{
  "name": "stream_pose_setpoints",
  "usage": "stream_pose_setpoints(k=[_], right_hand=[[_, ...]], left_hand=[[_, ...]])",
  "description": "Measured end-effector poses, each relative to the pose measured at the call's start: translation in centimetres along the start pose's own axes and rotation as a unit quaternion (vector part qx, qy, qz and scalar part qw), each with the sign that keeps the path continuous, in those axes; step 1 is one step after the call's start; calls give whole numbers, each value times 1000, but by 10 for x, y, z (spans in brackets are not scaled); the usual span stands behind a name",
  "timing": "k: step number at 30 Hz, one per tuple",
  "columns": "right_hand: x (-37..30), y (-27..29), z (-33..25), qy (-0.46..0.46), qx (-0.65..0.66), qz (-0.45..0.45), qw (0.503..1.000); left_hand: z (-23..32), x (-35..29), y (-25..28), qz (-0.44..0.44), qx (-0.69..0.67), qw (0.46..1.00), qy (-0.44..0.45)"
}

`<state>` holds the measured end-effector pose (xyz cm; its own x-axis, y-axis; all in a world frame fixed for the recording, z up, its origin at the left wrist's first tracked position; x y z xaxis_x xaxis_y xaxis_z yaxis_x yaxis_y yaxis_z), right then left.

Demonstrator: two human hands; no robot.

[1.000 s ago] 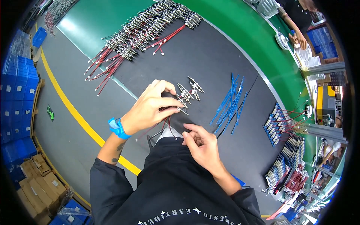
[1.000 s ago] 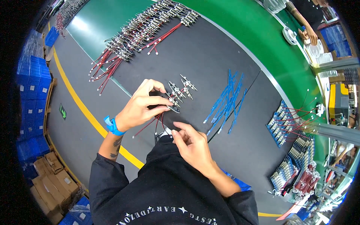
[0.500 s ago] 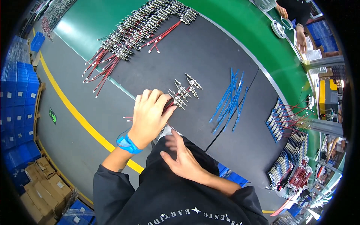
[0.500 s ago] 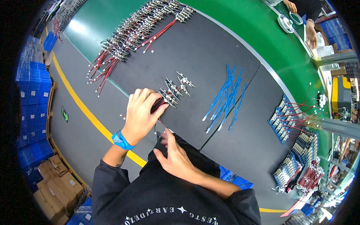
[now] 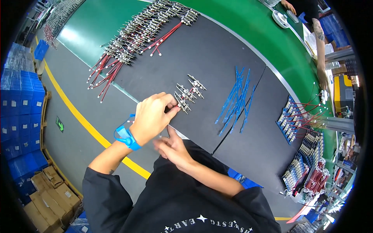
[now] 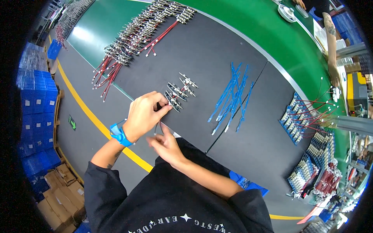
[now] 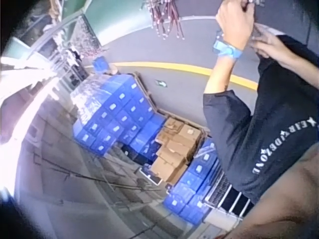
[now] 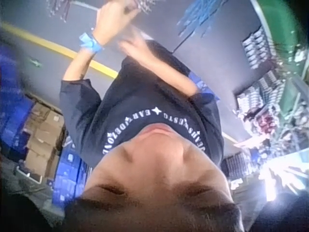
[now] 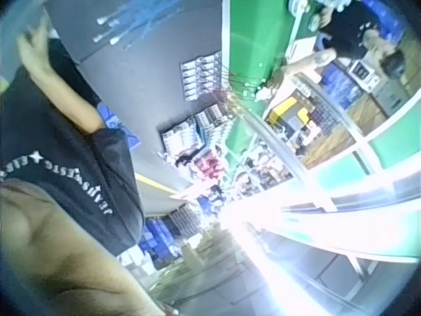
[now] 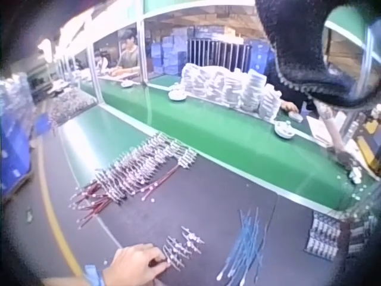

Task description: The person organizes and assembles small electronic components, including circuit boards, wires, and blue ties, by hand on an assembly line.

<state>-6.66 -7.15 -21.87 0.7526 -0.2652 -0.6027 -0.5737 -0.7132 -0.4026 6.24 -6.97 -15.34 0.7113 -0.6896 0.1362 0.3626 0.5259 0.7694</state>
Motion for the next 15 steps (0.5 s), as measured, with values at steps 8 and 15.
stream_pose_setpoints(k=[8, 15], right_hand=[[15, -18, 8, -82, 73, -72, 991], [2, -21, 9, 124, -144, -104, 976]], left_hand=[[6, -23, -1, 14, 8, 1000, 15], [4, -44, 7, 10, -18, 998, 53]])
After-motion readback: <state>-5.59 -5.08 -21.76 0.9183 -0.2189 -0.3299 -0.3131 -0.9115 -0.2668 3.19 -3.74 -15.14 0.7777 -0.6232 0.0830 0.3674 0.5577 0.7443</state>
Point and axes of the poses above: each hand's wrist, its own x-axis towards the middle knuckle, its own y-axis out of the back of the hand, z = x × y, the point moved 4 cm from there along x, towards the middle knuckle, and after that the axes turned 12 degrees about z, right-handed, at the moved point
